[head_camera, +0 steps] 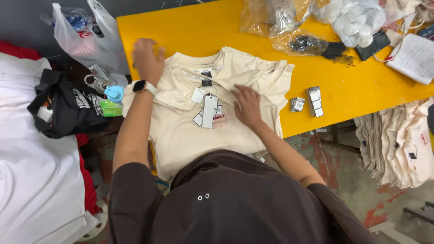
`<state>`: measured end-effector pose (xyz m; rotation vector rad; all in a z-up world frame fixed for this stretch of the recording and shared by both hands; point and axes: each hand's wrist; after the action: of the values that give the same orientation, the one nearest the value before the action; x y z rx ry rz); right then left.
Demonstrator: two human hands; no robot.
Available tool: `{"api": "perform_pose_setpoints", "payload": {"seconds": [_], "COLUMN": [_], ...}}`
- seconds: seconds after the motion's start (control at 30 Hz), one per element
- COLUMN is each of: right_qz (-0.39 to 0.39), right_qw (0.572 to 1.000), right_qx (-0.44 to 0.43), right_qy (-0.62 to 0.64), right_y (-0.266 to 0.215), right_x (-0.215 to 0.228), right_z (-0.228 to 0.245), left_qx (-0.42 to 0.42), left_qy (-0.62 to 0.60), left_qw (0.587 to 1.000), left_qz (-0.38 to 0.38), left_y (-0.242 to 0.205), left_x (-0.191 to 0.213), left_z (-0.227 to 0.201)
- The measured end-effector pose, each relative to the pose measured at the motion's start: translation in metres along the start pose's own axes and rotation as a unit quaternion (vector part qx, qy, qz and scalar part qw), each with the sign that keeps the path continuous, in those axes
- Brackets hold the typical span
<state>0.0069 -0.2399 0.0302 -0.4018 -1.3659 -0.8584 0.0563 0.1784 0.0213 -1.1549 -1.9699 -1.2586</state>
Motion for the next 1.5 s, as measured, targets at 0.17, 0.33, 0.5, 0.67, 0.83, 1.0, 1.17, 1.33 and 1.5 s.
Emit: {"api": "perform_pose_setpoints", "payload": {"seconds": [0.17,0.33,0.5,0.67,0.83,1.0,1.17,1.33,1.5], "right_qz": [0.063,-0.053,0.186,-0.14,0.003,0.16,0.087,0.107,0.088], "right_qw": [0.995,0.98,0.974,0.976,0.952,0.958,0.978,0.899,0.844], "right_qx": [0.046,0.192,0.114,-0.026,-0.298,-0.212,-0.189,-0.238,-0.295], "right_qy": [-0.054,-0.006,0.065,0.163,-0.066,-0.114,-0.005,0.351,0.439], "right_y": [0.042,0.02,-0.04,-0.072,-0.12,-0.118,-0.14,-0.136,-0.133], "right_x": [-0.009,0.012,0.006,0.034,0.067,0.068,0.033,0.077,0.096], "right_z": [-0.023,-0.026,-0.02,-0.119,-0.23,-0.261,-0.301,-0.262,-0.245], "left_qx": [-0.174,-0.224,-0.235,-0.102,-0.09,-0.171,-0.173,-0.029,0.188], "left_qy": [-0.023,0.066,0.132,0.094,-0.021,-0.131,-0.166,-0.262,-0.37], "left_qw": [0.927,0.889,0.91,0.909,0.973,0.942,0.929,0.908,0.83], "left_qz": [0.333,0.394,0.316,0.394,0.211,0.259,0.282,0.326,0.372], "left_y": [-0.028,-0.032,-0.136,-0.178,-0.144,-0.131,-0.143,-0.135,-0.165], "left_x": [0.031,0.025,0.022,0.049,0.049,-0.007,-0.052,-0.084,-0.199], "left_z": [-0.08,-0.07,-0.066,-0.101,-0.174,-0.258,-0.346,-0.43,-0.439]}}
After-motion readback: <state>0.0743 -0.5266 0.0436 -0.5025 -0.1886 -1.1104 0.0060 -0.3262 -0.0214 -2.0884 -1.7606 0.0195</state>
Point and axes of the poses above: each hand's wrist, its own y-axis towards the middle knuckle, its own x-axis out of the back of the hand, z = x × y, and after that the axes turned 6 degrees about z, right-handed
